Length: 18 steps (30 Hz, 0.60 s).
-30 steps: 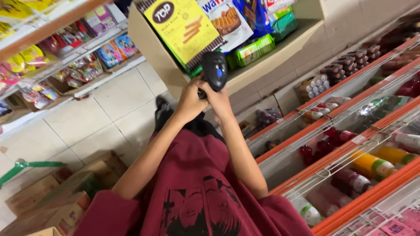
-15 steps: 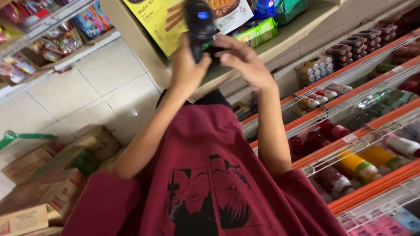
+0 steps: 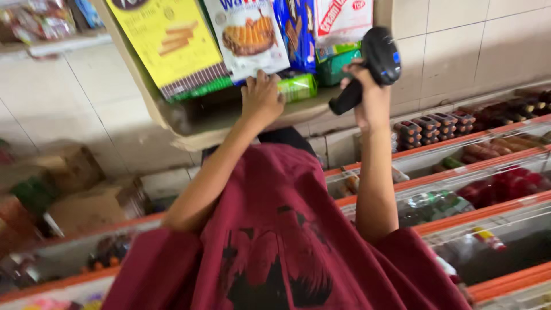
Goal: The person scans several packaged snack and food items using a handheld scanner and places them into a cardboard box, before returning the items from the box to the store shelves.
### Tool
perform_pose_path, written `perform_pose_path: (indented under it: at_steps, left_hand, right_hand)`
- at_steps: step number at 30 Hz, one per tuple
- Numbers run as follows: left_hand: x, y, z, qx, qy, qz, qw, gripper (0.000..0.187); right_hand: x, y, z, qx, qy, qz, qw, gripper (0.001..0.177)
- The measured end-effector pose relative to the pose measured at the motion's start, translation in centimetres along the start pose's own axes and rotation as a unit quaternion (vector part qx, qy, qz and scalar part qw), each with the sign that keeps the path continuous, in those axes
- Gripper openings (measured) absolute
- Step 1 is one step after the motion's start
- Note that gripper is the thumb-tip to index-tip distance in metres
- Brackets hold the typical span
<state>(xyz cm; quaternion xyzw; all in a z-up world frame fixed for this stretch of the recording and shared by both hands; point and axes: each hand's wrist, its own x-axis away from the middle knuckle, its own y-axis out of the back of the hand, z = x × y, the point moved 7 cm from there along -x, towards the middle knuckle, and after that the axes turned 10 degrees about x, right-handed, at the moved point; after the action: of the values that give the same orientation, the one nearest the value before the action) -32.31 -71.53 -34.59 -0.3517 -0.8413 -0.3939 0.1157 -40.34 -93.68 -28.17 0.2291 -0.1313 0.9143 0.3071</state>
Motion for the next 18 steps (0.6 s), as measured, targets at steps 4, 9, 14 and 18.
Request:
perform_pose_path:
  at_steps: [4, 9, 14, 18]
  left_hand:
    - [-1.7, -4.6, 1.8, -0.011, 0.085, -0.002, 0.996, 0.062]
    - [-4.1, -8.6, 9.0, 0.212, 0.182, -0.051, 0.959, 0.089]
    - [-6.2, -9.7, 12.2, 0.187, 0.088, -0.083, 0.975, 0.095]
    - [-5.0, -7.9, 10.3, 0.185, 0.011, -0.148, 0.971, 0.083]
  right_hand:
    - [-0.8, 3.6, 0.2, -0.005, 0.014, 0.0, 1.0, 0.019]
    - [-2.3, 2.0, -2.1, -0.006, -0.026, 0.082, 0.996, 0.021]
    - [-1.5, -0.1, -2.9, 0.164, -0.121, 0.22, 0.954, 0.038]
    - [-2.3, -2.2, -3.3, 0.298, -0.132, 0.314, 0.892, 0.05]
